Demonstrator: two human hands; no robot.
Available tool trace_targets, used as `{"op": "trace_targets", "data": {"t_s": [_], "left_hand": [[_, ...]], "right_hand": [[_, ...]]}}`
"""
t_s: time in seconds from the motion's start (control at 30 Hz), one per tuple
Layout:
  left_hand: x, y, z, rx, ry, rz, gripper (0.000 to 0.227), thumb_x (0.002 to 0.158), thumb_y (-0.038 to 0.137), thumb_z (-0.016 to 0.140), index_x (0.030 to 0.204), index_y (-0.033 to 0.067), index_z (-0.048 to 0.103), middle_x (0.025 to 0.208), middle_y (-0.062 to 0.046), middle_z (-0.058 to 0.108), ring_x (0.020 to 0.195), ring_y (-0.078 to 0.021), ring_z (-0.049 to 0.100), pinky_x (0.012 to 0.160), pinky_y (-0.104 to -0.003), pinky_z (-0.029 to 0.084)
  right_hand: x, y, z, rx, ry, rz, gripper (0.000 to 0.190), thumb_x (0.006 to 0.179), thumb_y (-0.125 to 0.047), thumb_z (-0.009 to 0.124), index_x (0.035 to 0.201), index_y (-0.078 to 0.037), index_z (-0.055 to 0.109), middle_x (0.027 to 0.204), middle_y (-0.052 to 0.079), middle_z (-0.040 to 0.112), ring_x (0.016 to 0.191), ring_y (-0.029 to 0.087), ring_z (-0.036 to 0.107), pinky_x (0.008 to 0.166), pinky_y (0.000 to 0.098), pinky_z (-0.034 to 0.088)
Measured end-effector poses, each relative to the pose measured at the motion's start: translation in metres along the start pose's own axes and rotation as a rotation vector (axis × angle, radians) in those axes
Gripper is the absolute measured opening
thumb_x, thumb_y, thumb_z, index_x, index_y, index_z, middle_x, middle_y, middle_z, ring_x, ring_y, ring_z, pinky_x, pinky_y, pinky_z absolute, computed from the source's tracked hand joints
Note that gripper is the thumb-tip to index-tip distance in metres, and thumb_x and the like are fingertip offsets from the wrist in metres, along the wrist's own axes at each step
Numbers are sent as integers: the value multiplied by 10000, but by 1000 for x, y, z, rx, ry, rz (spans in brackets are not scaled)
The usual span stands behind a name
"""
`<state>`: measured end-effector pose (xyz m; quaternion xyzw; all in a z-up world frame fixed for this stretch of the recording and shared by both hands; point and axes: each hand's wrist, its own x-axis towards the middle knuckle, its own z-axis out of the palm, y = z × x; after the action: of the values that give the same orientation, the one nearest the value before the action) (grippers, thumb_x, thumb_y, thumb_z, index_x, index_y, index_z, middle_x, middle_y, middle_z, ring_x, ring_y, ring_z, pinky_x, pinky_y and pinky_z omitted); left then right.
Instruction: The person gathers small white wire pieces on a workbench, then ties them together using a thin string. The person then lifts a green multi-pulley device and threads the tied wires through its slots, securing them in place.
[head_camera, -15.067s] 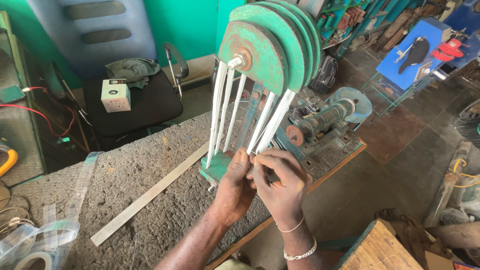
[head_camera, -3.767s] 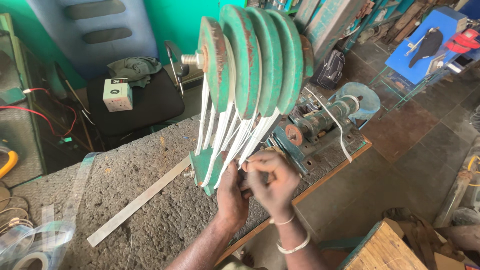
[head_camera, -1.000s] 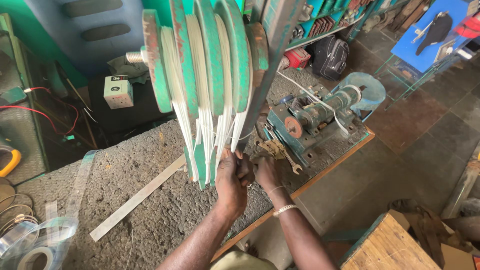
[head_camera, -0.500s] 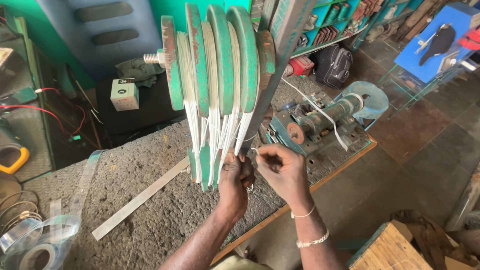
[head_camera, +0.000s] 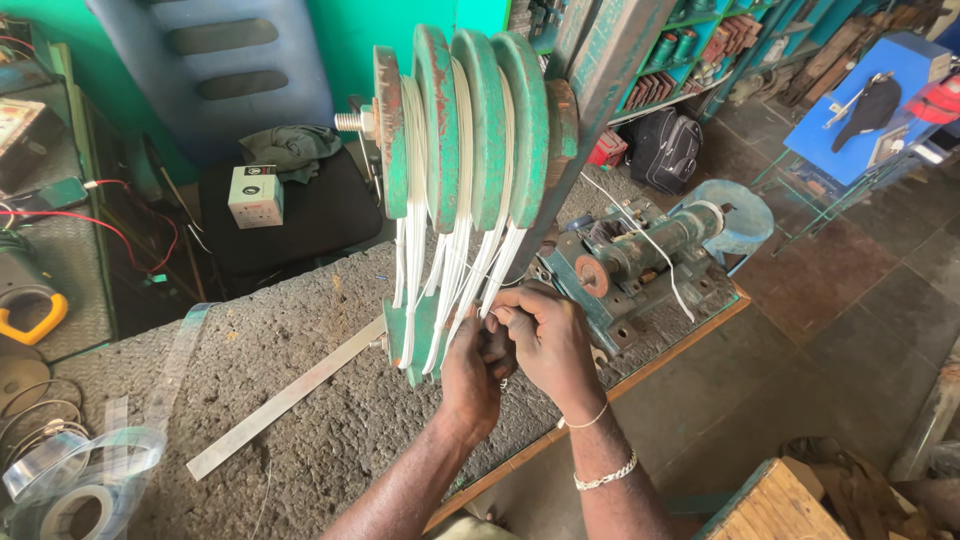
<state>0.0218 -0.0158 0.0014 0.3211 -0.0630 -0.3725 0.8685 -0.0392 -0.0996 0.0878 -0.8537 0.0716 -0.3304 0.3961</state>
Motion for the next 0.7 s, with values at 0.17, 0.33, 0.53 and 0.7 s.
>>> {"op": "trace_targets", "data": {"t_s": [0.17,0.33,0.53,0.7], "left_hand": [[-4,4,-1,-32,-138,3,359,1103,397,372,899,142,522,665,68,325,588,-86,269,561,-279,249],[3,-9,-9,-162,-98,-24,305,1094,363,401,970,128,549,758,25,478,676,-100,446,655,-286,402],[20,-44,-40,-119,-127,46,412,1164,378,434,1122,0,592,931,-52,569,822,-142,556,720,-346,497],[27,-55,-51,-120,-47,10,261,1019,266,464,1154,68,568,1010,-37,647,948,-139,641,859,-348,557]], "right_hand": [[-5,5,-4,-10,-32,31,140,925,9,595,995,-7,715,868,55,719,711,140,720,645,282,588],[-22,0,10,54,220,12,204,868,-9,773,1007,2,625,857,60,755,683,137,689,576,286,547],[-34,-1,44,-52,372,-241,317,877,-21,821,1047,-17,554,920,64,749,801,127,748,663,241,606],[-28,12,25,130,239,-138,213,870,-31,821,1031,-6,683,956,72,777,817,127,736,672,242,580]]}}
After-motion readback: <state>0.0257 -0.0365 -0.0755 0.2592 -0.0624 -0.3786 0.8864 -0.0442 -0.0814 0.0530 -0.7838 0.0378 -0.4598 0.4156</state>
